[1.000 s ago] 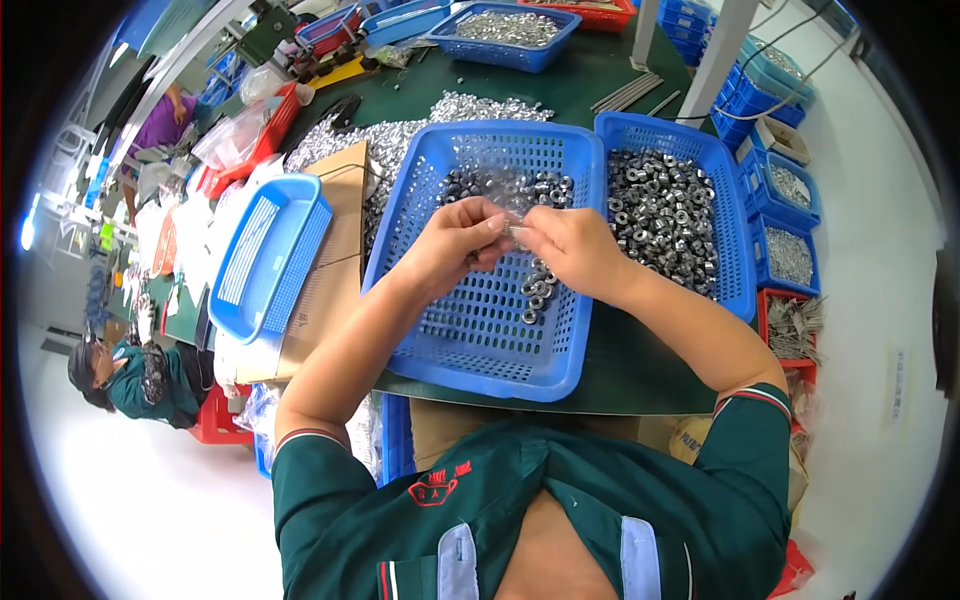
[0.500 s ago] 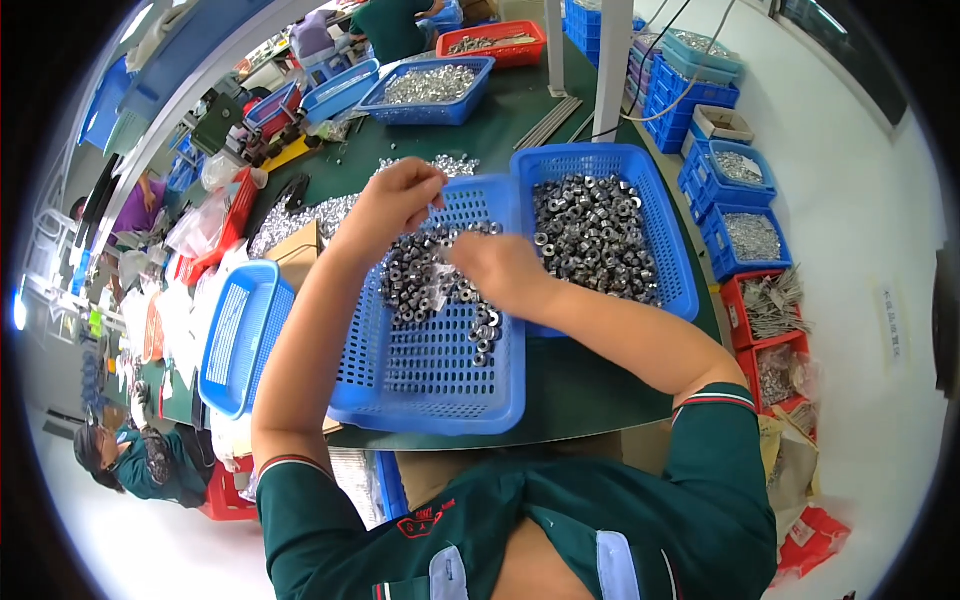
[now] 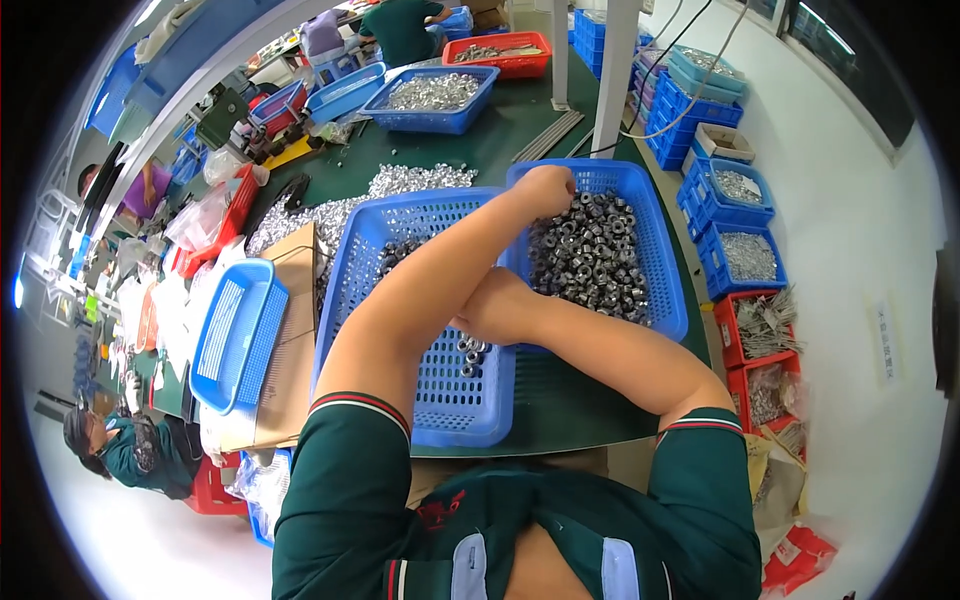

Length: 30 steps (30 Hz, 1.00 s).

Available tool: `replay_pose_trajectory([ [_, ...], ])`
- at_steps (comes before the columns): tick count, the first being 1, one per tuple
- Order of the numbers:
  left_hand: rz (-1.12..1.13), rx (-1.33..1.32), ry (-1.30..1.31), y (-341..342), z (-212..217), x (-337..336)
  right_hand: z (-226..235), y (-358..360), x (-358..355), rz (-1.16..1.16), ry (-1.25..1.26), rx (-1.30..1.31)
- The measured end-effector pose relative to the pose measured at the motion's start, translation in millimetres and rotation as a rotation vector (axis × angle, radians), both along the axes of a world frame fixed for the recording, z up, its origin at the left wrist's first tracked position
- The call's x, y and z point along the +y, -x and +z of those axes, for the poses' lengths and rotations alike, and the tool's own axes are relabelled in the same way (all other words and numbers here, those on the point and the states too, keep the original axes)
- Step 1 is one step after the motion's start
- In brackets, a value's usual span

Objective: Inspecting and sorting small metal ring-shaped components at a workbench.

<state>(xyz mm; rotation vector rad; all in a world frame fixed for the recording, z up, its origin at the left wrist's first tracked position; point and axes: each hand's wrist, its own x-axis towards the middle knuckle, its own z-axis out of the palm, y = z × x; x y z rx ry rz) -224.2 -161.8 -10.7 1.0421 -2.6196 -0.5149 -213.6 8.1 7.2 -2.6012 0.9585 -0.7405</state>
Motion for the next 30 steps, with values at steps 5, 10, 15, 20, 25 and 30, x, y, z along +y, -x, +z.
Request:
replay_pose_trajectory([
  [5, -0.028, 0.238, -0.044, -32.0, 39.3, 17.5, -0.8, 5.9, -1.3, -0.003, -0.077, 0.245],
  [10, 0.187, 0.574, 0.092, -111.9, 75.0, 64.0, -20.3, 6.8, -20.8, -0.062, 0.026, 0.106],
  [15, 0.437, 0.592, 0.056, -196.1, 47.2, 131.5, -6.7, -2.3, -21.5, -0.201, -0.11, -0.212],
  [20, 0.215, 0.155, -0.264, -214.5, -15.6, 160.5, -10.9, -2.9, -20.9, -0.198, -0.238, -0.393],
  [25, 0.204, -0.133, -0.334, -198.4, -35.9, 175.0, -12.4, -2.1, -13.4, -0.201, -0.208, -0.276],
  [30, 0.186, -0.211, -0.112, -186.4, -40.6, 178.6, -12.2, -4.3, -14.6, -0.199, -0.165, -0.252],
])
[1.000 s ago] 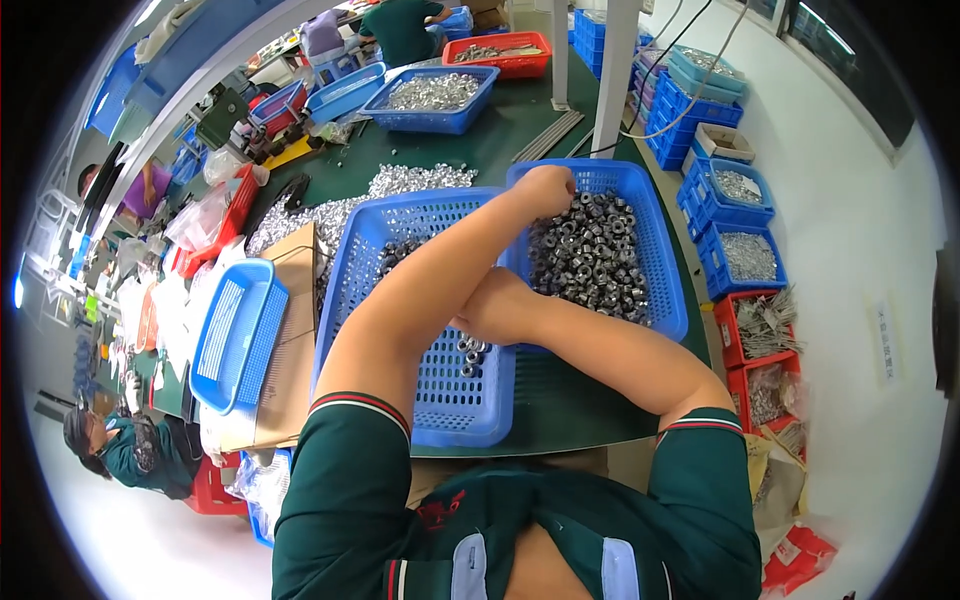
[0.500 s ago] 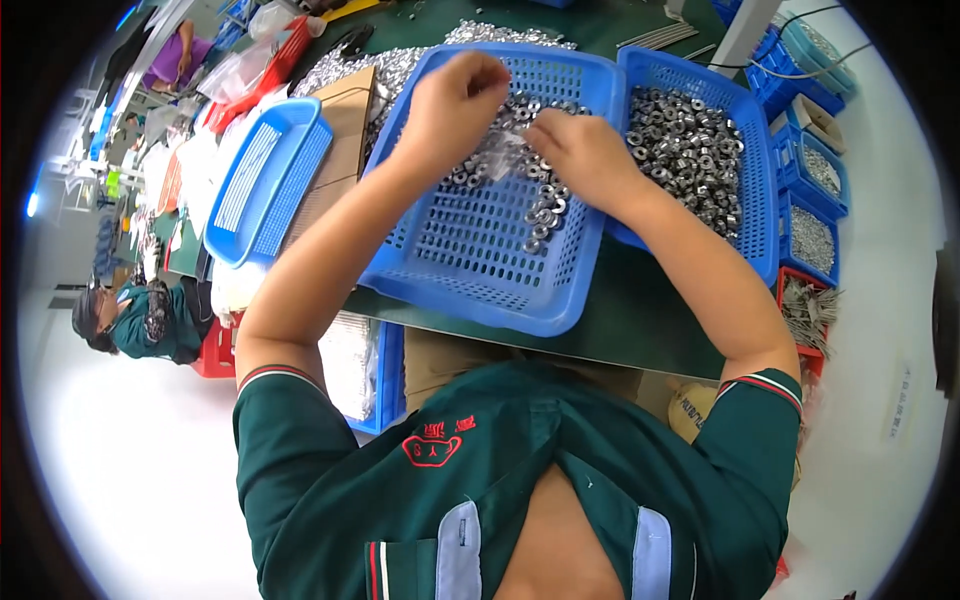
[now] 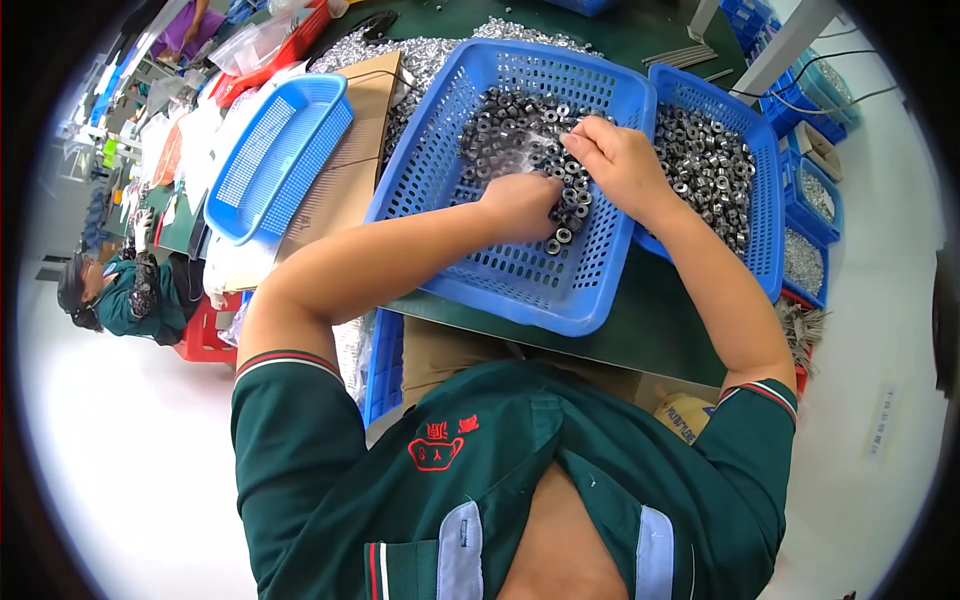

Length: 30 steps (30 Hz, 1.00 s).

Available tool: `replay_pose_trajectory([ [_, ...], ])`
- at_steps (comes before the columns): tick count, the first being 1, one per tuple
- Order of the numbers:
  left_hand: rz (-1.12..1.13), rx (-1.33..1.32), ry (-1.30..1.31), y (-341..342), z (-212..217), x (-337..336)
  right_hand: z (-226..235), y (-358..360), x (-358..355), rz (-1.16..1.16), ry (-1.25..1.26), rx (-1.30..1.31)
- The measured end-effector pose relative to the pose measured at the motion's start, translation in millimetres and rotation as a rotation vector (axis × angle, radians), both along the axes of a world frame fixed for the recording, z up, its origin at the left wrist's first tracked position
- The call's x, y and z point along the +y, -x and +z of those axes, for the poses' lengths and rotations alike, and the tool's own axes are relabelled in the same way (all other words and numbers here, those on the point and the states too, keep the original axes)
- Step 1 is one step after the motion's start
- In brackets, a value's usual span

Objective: Inspecting and sorting small metal ring-shaped components at a workbench.

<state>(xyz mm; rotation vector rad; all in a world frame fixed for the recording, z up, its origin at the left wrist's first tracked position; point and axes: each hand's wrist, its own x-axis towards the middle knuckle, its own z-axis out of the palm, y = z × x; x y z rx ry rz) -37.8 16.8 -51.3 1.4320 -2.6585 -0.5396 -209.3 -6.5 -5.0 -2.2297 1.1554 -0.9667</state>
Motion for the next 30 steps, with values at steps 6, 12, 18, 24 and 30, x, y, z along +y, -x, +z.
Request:
replay_pose_trajectory([
  [6, 0.046, -0.101, 0.023, -0.1, 6.4, -9.8, 1.3, 0.2, -1.7, 0.003, 0.042, -0.017],
  [12, 0.329, 0.975, -0.859, -37.2, 42.5, -38.5, 6.7, -0.3, 2.3, 0.075, -0.046, -0.07],
  [18, 0.235, 1.32, -1.024, -42.0, 53.7, -38.4, 7.8, 1.3, 9.0, 0.028, -0.07, -0.06],
  [24, 0.204, 1.238, -0.952, -41.2, 51.9, -36.7, 3.9, 1.4, 3.0, 0.049, 0.079, -0.01],
  [30, 0.249, 1.241, -1.063, -39.8, 52.1, -34.4, 6.0, 1.8, 6.9, 0.059, 0.272, 0.064],
])
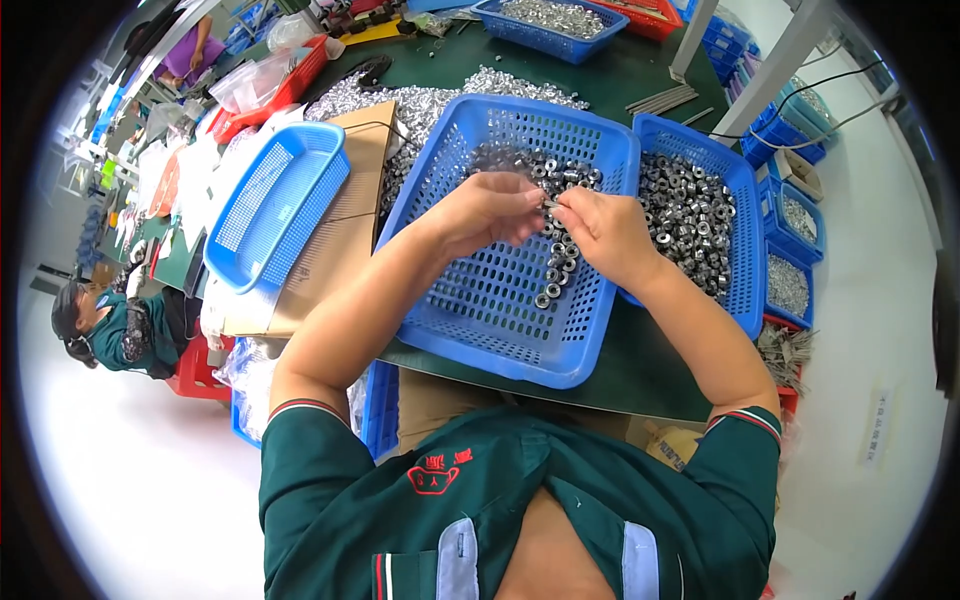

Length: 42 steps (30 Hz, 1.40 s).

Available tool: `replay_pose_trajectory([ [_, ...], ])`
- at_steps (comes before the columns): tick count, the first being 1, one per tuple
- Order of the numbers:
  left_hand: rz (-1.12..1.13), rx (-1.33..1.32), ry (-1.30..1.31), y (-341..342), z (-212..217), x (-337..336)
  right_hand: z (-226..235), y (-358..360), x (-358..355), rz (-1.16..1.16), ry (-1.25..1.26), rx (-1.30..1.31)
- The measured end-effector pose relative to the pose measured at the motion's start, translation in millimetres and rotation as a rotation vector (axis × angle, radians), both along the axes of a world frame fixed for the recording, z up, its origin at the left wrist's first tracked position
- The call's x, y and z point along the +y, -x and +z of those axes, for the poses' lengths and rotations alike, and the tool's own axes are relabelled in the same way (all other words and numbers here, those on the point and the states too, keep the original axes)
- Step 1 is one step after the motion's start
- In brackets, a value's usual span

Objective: Inspecting and sorting small metal ring-shaped components at a workbench.

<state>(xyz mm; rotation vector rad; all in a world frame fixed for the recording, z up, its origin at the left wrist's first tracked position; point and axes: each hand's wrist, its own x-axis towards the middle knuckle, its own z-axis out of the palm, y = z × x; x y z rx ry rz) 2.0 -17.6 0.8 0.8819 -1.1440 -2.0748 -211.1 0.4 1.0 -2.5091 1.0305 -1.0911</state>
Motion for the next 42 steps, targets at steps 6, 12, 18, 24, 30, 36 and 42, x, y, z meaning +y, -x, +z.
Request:
replay_pose_trajectory([
  [6, -0.029, 0.093, -0.092, -0.3, 1.3, 3.5, 6.1, -1.5, 5.5, 0.037, 0.215, 0.06],
  [12, 0.091, 0.059, 0.002, 7.5, 6.1, 12.5, 7.7, -3.9, 8.8, -0.006, 0.093, 0.004],
  [18, 0.13, -0.233, 0.457, 13.6, 10.2, 11.7, 4.2, 1.1, 0.2, 0.048, -0.551, -0.265],
  [24, 0.154, -0.116, 0.386, 12.4, 17.0, 8.4, 12.1, 6.4, -10.0, 0.058, -0.871, -0.351],
  [30, -0.319, -0.657, 0.339, 13.4, -24.4, 10.6, 7.4, 4.8, -7.2, -0.003, -0.762, -0.322],
  [36, -0.554, -1.221, 0.977, 41.5, -38.8, 49.4, 8.0, 4.4, -4.0, 0.015, -0.625, -0.255],
  [42, -0.592, -1.265, 0.989, 39.7, -24.9, 31.0, 5.5, 6.6, -5.8, 0.03, -0.581, -0.234],
])
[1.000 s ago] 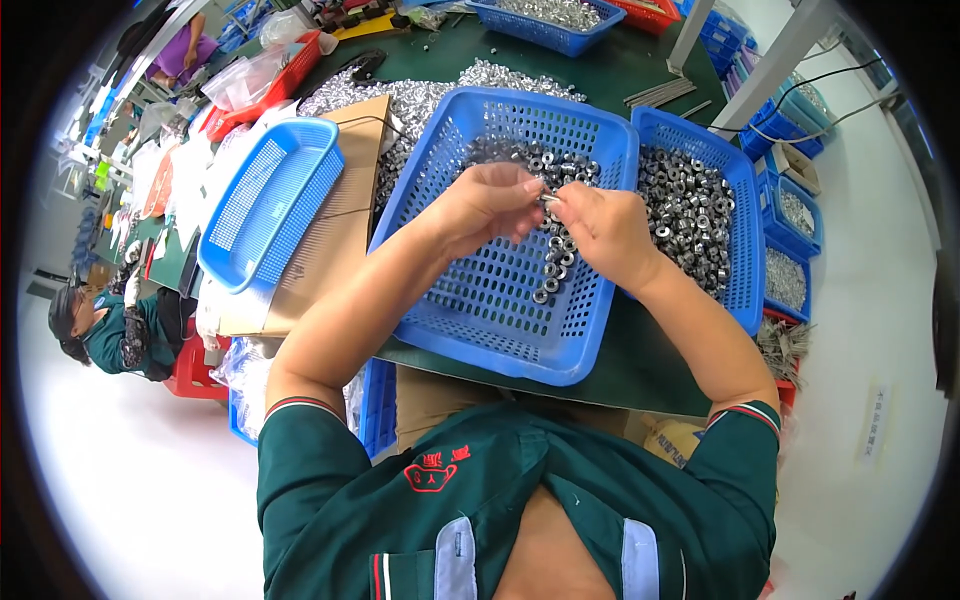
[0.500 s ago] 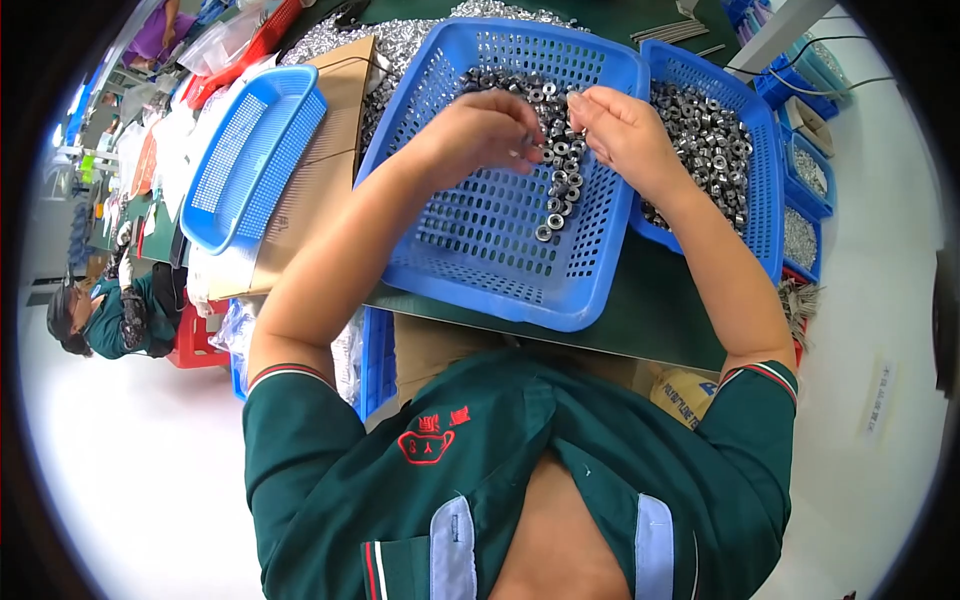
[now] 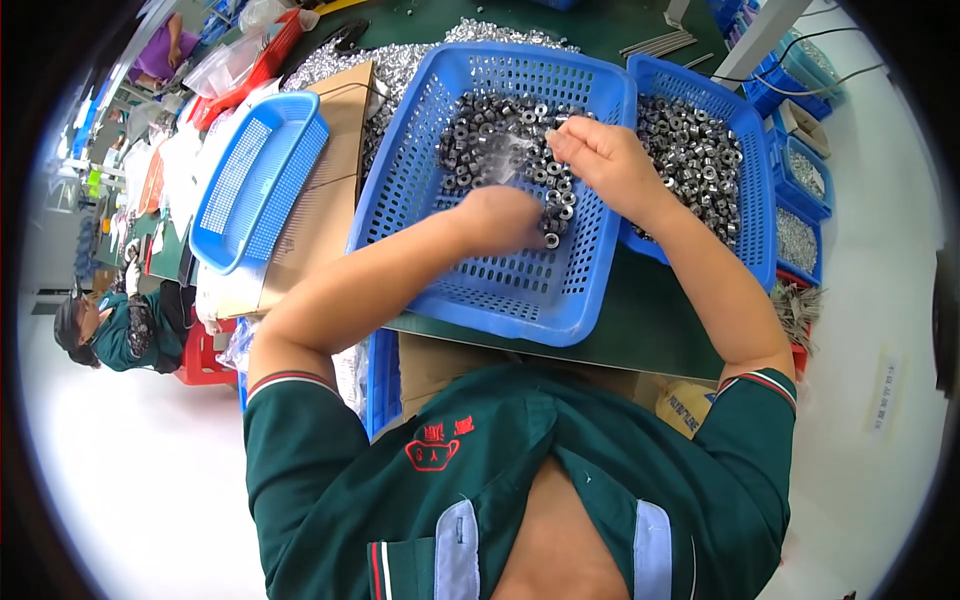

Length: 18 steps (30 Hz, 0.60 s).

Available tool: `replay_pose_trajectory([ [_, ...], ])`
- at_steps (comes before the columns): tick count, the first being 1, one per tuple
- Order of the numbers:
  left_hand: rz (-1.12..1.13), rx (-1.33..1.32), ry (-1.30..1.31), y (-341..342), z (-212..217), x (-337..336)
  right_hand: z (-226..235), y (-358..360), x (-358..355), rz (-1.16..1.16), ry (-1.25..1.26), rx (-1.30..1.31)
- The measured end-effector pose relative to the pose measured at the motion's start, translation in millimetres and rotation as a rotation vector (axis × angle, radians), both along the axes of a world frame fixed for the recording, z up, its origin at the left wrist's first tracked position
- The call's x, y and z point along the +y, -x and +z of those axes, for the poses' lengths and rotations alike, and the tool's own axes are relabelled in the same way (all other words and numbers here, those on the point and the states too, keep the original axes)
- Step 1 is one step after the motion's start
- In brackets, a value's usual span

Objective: Inspecting and sorting small metal ring-shaped components at a workbench.

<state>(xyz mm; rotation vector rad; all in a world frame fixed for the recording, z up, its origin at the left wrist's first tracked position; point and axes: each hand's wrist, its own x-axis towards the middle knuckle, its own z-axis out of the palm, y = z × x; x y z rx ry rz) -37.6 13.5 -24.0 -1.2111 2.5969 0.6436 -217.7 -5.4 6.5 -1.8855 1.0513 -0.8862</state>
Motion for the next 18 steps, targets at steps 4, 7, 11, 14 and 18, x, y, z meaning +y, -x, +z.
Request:
replay_pose_trajectory([
  [4, 0.435, 0.888, -0.684, -36.2, 19.7, -30.0, -1.6, -7.1, 2.3, 0.039, 0.146, -0.098],
  [7, 0.616, 1.337, -0.935, -35.6, 27.1, -29.8, 0.3, -5.5, 8.9, 0.005, 0.096, -0.04],
  [11, 0.562, 1.393, -1.014, -38.4, 25.4, -29.0, 4.2, -5.0, 12.8, -0.019, 0.125, 0.053],
  [14, 0.563, 1.351, -0.988, -37.7, 24.7, -29.0, 2.4, -6.3, 11.1, -0.006, 0.157, 0.094],
  [18, 0.577, 1.302, -0.911, -34.7, 29.2, -26.2, 3.3, -7.3, 10.7, -0.008, 0.188, 0.108],
])
